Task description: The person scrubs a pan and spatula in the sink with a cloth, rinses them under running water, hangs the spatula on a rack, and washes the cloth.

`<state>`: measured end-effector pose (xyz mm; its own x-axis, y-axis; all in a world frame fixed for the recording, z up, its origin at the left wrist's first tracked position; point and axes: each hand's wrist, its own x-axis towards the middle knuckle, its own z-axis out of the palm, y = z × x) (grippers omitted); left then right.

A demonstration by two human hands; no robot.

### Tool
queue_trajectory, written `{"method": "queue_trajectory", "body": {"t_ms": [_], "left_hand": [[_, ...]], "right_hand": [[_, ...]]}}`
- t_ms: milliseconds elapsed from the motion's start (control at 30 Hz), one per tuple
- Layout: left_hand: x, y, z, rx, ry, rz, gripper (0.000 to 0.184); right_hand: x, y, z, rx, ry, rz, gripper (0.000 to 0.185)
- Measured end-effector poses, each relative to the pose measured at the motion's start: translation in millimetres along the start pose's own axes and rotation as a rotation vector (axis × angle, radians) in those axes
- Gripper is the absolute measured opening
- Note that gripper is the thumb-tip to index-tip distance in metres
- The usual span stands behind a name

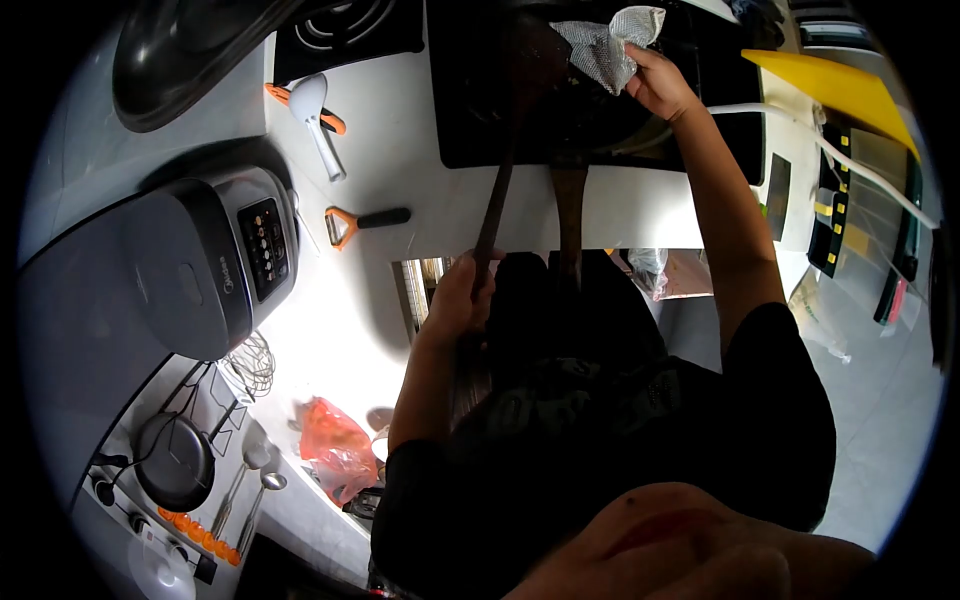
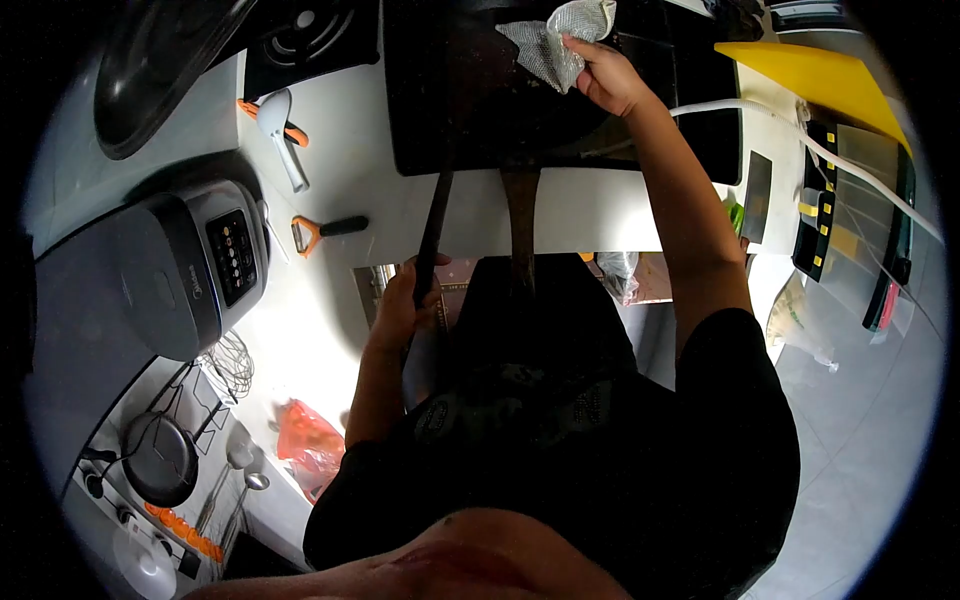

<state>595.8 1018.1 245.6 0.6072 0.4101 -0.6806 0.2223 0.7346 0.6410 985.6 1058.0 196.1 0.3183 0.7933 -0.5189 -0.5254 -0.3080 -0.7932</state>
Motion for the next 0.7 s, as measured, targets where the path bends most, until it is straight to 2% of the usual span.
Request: {"method": "queue_trajectory", "body": {"t_ms": [67,167,267,333,467,533,600,667,700], "left_hand": [[11.3,-20.7,-5.6,0.498,0.085,0.235,0.028],[18.4,-32.7,-8.5,0.702,0.335,0.289,0.028],[13.2,-19.0,1.3,0.803,0.485,0.325,0.029],[15.2,-20.1,-0.2,0.79,0.473,0.283,0.028],[18.2,-22.2,-2.8,0.777,0.465,0.284,0.027],[17.4,-19.5,-0.5,0.726,0.424,0.253,0.027],[18.4,-19.4,2.4,0.694,0.374,0.222,0.027],[19.6,-21.2,4.6,0.683,0.326,0.19,0.027],[18.9,-20.9,6.4,0.703,0.314,0.206,0.03]], "right_hand": [[-3.7,2.1,-4.2,-0.012,0.01,-0.027,0.023],[-9.0,9.0,-15.6,-0.051,0.091,-0.068,0.022],[-24.4,10.4,-13.1,-0.029,0.15,-0.153,0.021],[-32.4,8.5,-5.0,-0.048,0.116,-0.238,0.02],[-42.6,15.6,16.1,-0.483,0.113,-0.366,0.017],[-50.0,16.3,36.8,-0.799,-0.03,-0.349,0.019],[-40.2,43.1,47.2,-1.238,-0.161,-0.829,0.029],[-35.1,53.3,66.0,-1.426,0.0,-1.016,0.037],[-18.2,57.3,59.5,-1.387,-0.01,-0.984,0.036]]}}
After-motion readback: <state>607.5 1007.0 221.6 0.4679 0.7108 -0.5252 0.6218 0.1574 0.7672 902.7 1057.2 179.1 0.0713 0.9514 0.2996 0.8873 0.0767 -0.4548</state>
